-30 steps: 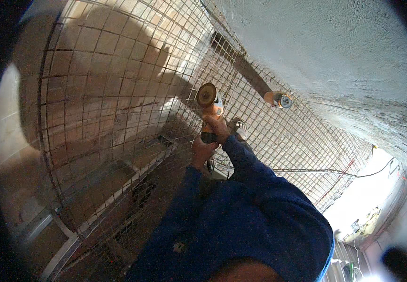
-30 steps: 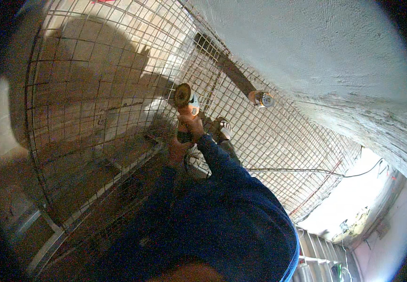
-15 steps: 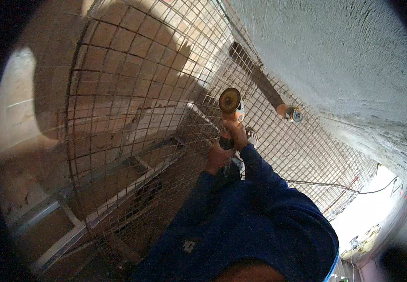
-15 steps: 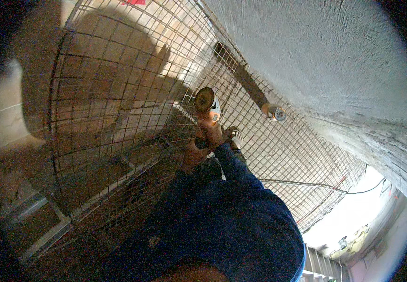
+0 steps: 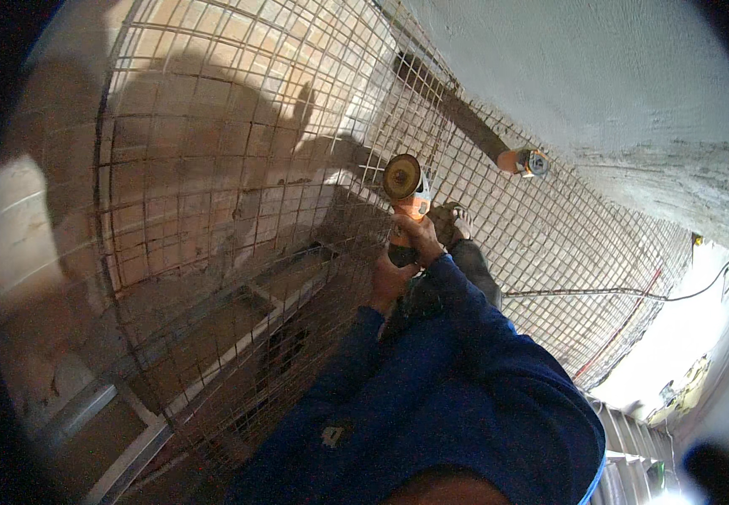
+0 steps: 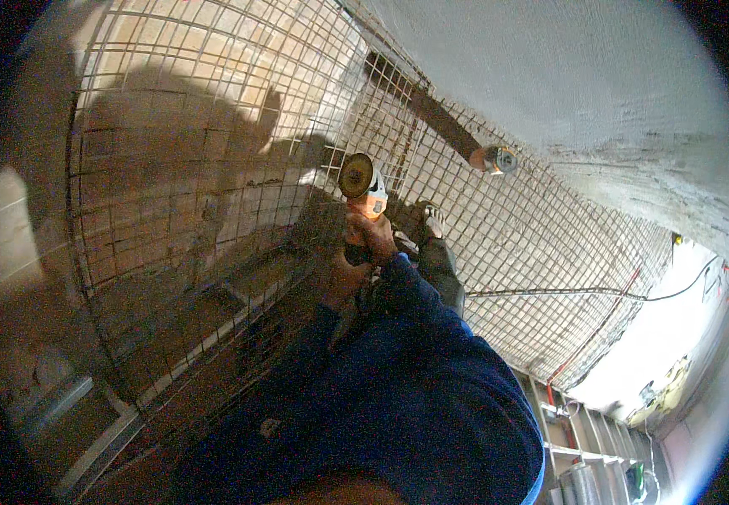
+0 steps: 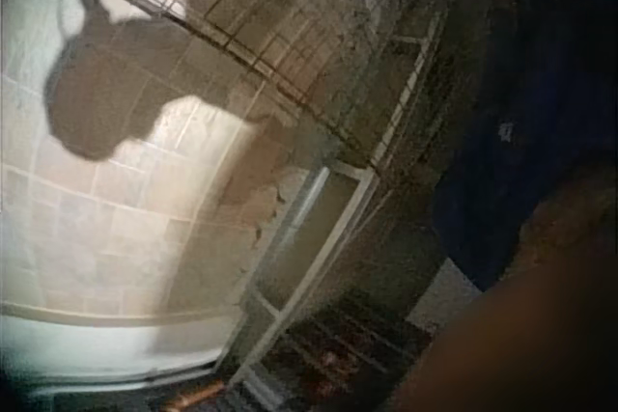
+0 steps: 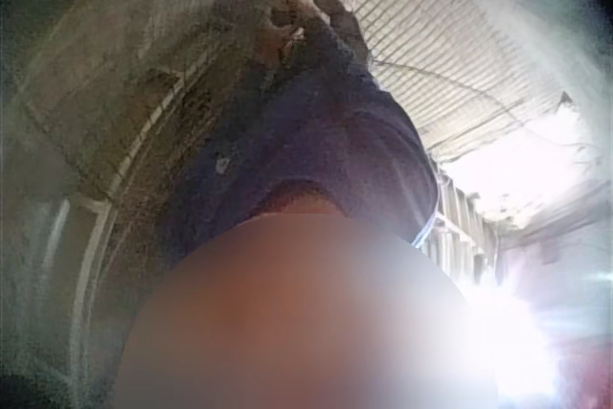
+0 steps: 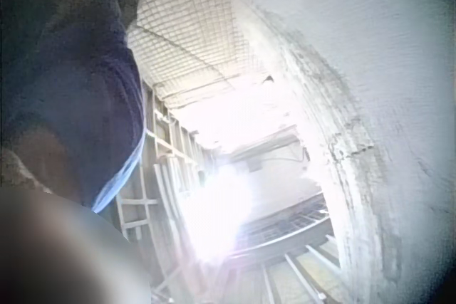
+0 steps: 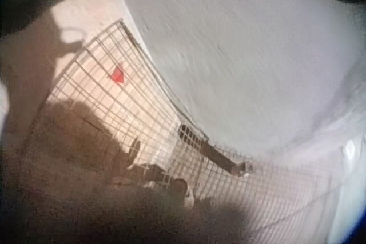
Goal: The person uses an angle grinder to cut a wire mesh attached to a wall. They hold the mesh steady with one hand while operating the grinder with the other, creating sparks as they cut along the grid lines.
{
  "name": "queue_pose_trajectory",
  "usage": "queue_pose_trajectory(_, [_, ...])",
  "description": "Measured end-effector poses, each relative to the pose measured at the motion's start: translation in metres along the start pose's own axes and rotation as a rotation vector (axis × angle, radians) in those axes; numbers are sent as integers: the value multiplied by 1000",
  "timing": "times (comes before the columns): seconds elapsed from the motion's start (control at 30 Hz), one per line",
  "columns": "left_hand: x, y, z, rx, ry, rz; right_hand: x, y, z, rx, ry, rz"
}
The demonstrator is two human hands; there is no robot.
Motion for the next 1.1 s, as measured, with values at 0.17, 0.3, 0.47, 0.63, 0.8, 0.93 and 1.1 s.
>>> queue_pose_trajectory(0.17, [-11,-9,5,208,98,-129,-12,-9,-29,-84,-1,27])
queue_pose_trajectory(0.3, [-4,-3,7,123,11,-34,-2,-12,-38,104,-70,42])
queue_pose_trajectory(0.47, [31,3,-15,76,76,-53,41,-13,-22,99,-30,52])
queue_pose_trajectory(0.63, [79,-1,-47,147,97,-173,102,-4,12,-2,-16,89])
queue_pose_trajectory(0.8, [136,-4,-68,-13,142,-152,155,15,40,77,0,159])
queue_pose_trajectory(0.93, [169,-6,-67,-81,80,-139,175,24,56,-14,38,173])
queue_pose_trajectory(1.1, [179,-8,-65,-23,53,-167,184,31,53,87,99,197])
Point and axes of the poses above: each hand's wrist, its own x-axis towards the middle knuckle, its own y-axis out of the palm, z = x × y, the point moved 6 cm from there along x, towards the middle knuckle, and after that the axes turned 8 degrees about -y, right-handed, at the moved point
